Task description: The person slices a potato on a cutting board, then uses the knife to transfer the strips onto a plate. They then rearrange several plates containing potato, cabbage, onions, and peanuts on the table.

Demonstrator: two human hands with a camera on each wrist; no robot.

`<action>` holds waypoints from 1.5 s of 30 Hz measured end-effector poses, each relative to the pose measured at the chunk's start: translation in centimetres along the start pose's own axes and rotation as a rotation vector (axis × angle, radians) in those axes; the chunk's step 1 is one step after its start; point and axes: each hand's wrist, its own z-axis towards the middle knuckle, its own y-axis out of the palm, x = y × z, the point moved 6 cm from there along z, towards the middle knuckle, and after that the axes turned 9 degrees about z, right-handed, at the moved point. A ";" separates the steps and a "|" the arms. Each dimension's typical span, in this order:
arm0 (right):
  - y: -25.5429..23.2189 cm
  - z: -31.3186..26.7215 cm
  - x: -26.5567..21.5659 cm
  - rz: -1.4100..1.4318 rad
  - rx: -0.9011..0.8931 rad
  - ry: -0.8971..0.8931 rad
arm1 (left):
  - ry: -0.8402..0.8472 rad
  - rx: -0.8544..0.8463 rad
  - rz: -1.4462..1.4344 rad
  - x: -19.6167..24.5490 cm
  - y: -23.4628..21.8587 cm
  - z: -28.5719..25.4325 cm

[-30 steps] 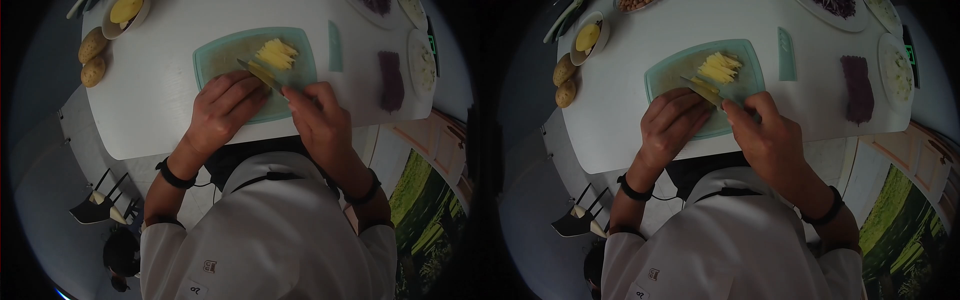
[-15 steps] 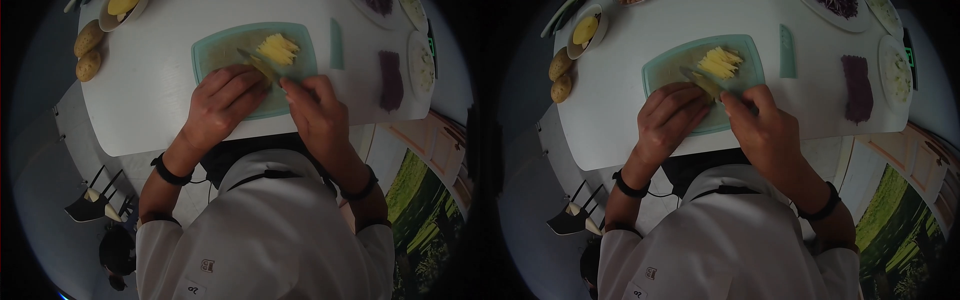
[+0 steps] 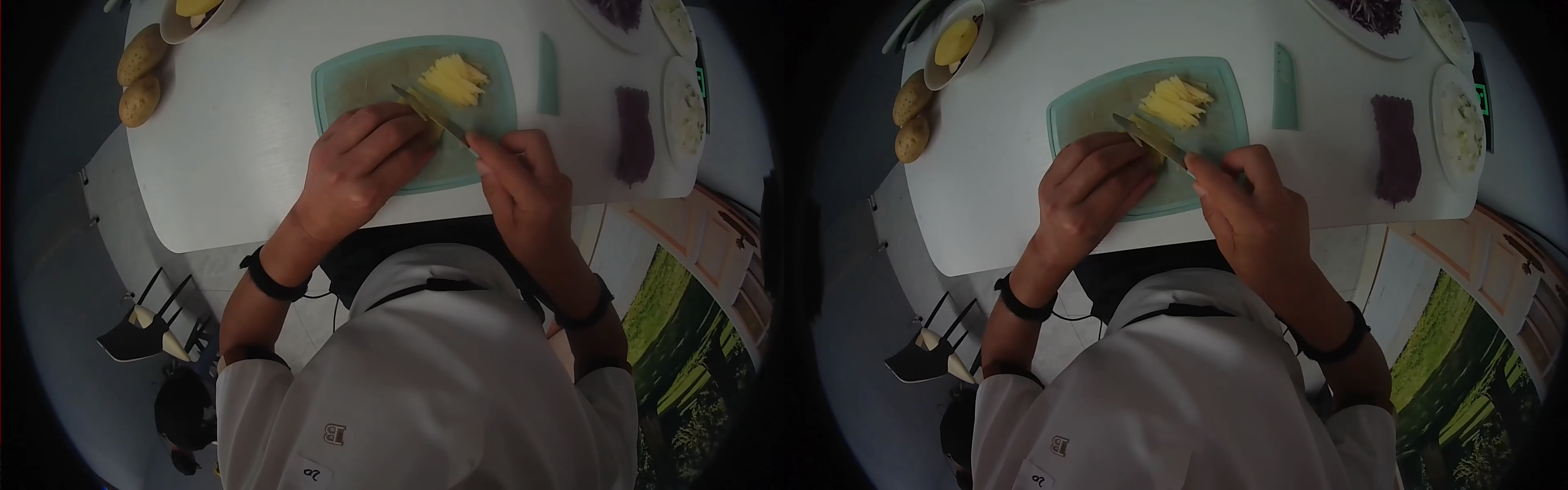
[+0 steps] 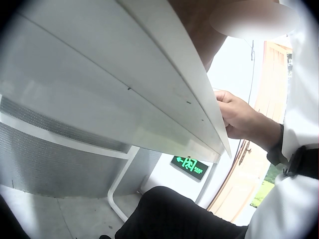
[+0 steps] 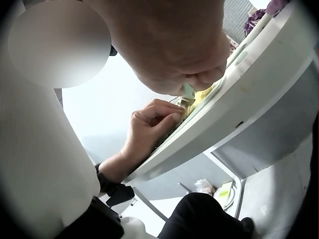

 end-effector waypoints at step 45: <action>0.0 0.4 -0.1 0.030 0.004 0.036 | 0.017 -0.016 0.014 0.1 -0.4 0.3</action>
